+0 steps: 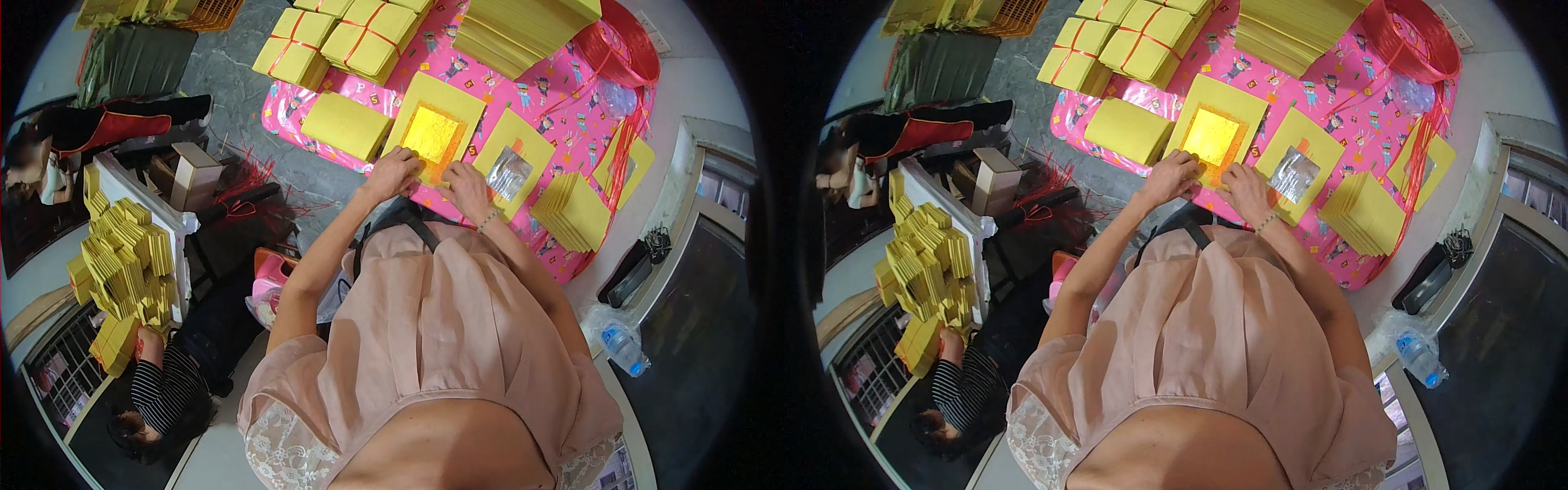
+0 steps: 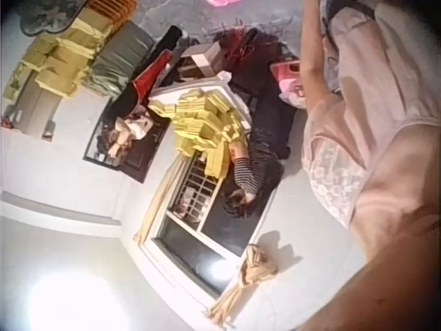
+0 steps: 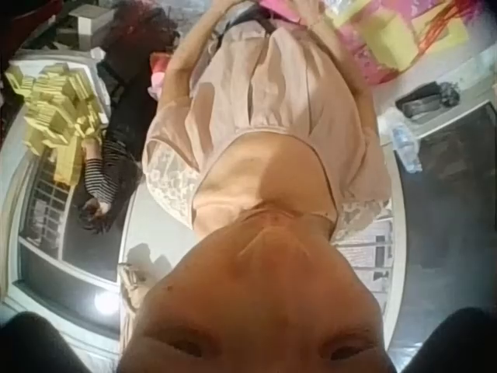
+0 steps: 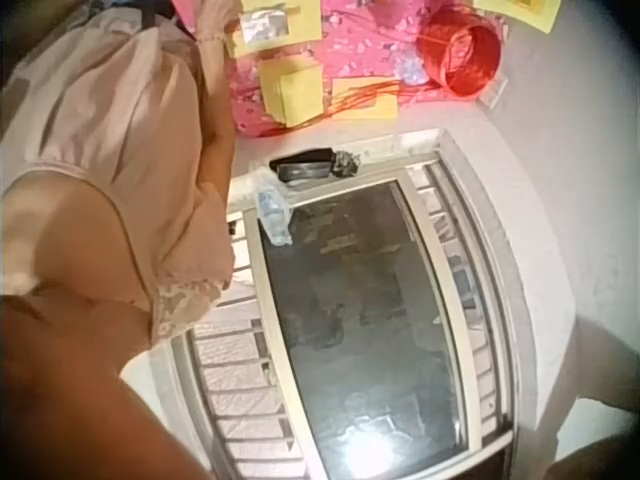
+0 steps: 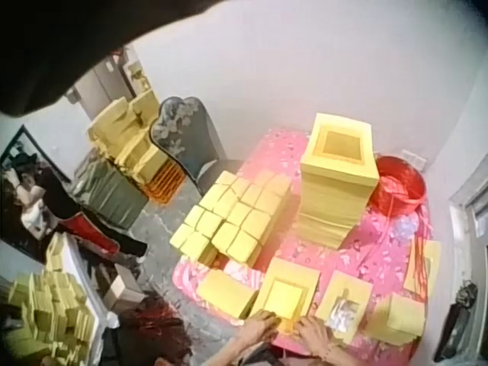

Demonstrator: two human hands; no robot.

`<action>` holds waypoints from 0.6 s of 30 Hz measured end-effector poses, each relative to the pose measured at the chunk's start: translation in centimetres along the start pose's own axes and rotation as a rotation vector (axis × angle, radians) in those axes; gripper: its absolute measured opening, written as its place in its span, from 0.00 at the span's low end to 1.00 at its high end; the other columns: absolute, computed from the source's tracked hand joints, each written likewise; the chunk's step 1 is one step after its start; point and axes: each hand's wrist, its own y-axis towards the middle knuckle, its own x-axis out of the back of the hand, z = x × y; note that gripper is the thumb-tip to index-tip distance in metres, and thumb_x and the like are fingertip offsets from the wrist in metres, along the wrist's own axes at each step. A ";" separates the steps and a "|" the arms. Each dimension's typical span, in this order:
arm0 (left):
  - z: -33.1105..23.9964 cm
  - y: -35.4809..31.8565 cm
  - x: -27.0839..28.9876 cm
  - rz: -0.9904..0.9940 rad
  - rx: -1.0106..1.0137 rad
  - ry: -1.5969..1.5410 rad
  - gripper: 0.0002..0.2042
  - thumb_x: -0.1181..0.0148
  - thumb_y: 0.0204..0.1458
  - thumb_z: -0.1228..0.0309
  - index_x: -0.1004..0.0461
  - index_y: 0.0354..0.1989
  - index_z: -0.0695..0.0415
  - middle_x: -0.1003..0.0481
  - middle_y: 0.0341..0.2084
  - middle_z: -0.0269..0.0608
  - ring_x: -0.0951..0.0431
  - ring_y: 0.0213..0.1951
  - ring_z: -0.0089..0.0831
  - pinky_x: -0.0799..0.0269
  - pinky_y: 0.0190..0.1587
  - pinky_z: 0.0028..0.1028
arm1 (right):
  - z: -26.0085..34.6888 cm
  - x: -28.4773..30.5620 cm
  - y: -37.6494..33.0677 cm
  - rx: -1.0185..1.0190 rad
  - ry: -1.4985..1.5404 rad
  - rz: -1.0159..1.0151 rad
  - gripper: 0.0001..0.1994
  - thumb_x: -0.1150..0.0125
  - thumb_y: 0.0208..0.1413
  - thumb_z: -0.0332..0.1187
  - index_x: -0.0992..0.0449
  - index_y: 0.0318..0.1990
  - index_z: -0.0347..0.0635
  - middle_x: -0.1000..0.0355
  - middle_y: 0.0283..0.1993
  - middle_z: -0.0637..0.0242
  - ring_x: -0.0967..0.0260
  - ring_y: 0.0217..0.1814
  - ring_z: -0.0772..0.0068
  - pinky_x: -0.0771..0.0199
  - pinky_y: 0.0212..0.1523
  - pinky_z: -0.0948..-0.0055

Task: Folding and stacking yellow ceremonial paper products with silver inserts.

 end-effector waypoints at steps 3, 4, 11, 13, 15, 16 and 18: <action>0.1 0.1 0.2 0.036 0.030 -0.007 0.12 0.35 0.43 0.72 0.26 0.37 0.56 0.28 0.38 0.40 0.28 0.44 0.42 0.28 0.45 0.36 | -1.3 0.2 0.3 -0.046 0.156 0.122 0.11 0.30 0.43 0.36 0.25 0.29 0.42 0.30 0.34 0.63 0.30 0.39 0.58 0.29 0.40 0.62; 0.1 0.2 0.3 0.037 0.028 -0.007 0.12 0.35 0.43 0.72 0.26 0.37 0.56 0.28 0.38 0.40 0.28 0.44 0.42 0.28 0.45 0.36 | -1.5 0.2 0.5 -0.048 0.158 0.146 0.10 0.30 0.44 0.36 0.25 0.29 0.42 0.30 0.34 0.63 0.30 0.39 0.58 0.29 0.39 0.62; 0.1 0.3 0.1 0.025 0.023 0.010 0.10 0.38 0.46 0.72 0.25 0.38 0.56 0.28 0.37 0.41 0.27 0.43 0.42 0.27 0.43 0.37 | -1.0 1.1 1.0 -0.040 0.123 0.187 0.12 0.31 0.44 0.39 0.25 0.30 0.42 0.31 0.33 0.63 0.30 0.37 0.61 0.28 0.38 0.63; 0.2 0.3 0.1 0.027 0.034 0.017 0.09 0.38 0.47 0.72 0.25 0.38 0.56 0.28 0.36 0.41 0.27 0.42 0.42 0.27 0.43 0.37 | 0.4 1.2 1.2 -0.003 0.050 0.150 0.13 0.32 0.45 0.39 0.25 0.32 0.42 0.31 0.32 0.63 0.30 0.38 0.61 0.28 0.38 0.63; 0.3 0.4 0.3 0.035 0.015 0.002 0.09 0.39 0.47 0.72 0.25 0.37 0.56 0.28 0.35 0.42 0.27 0.41 0.42 0.28 0.43 0.37 | 0.8 0.9 1.1 0.032 -0.027 0.107 0.13 0.32 0.45 0.38 0.26 0.34 0.41 0.32 0.32 0.62 0.29 0.38 0.61 0.28 0.38 0.63; 0.3 0.6 0.3 0.034 0.010 0.006 0.09 0.39 0.47 0.72 0.25 0.37 0.56 0.28 0.35 0.42 0.27 0.41 0.42 0.28 0.43 0.37 | 0.7 0.1 0.8 0.041 -0.083 0.103 0.12 0.34 0.47 0.38 0.27 0.34 0.41 0.32 0.31 0.63 0.29 0.37 0.61 0.28 0.37 0.63; 0.1 0.9 0.6 0.069 -0.008 0.034 0.10 0.38 0.47 0.69 0.24 0.38 0.54 0.27 0.34 0.40 0.27 0.41 0.42 0.28 0.43 0.38 | 0.1 -1.0 0.6 0.048 -0.141 0.092 0.12 0.35 0.48 0.37 0.28 0.34 0.41 0.32 0.31 0.63 0.29 0.36 0.60 0.28 0.36 0.63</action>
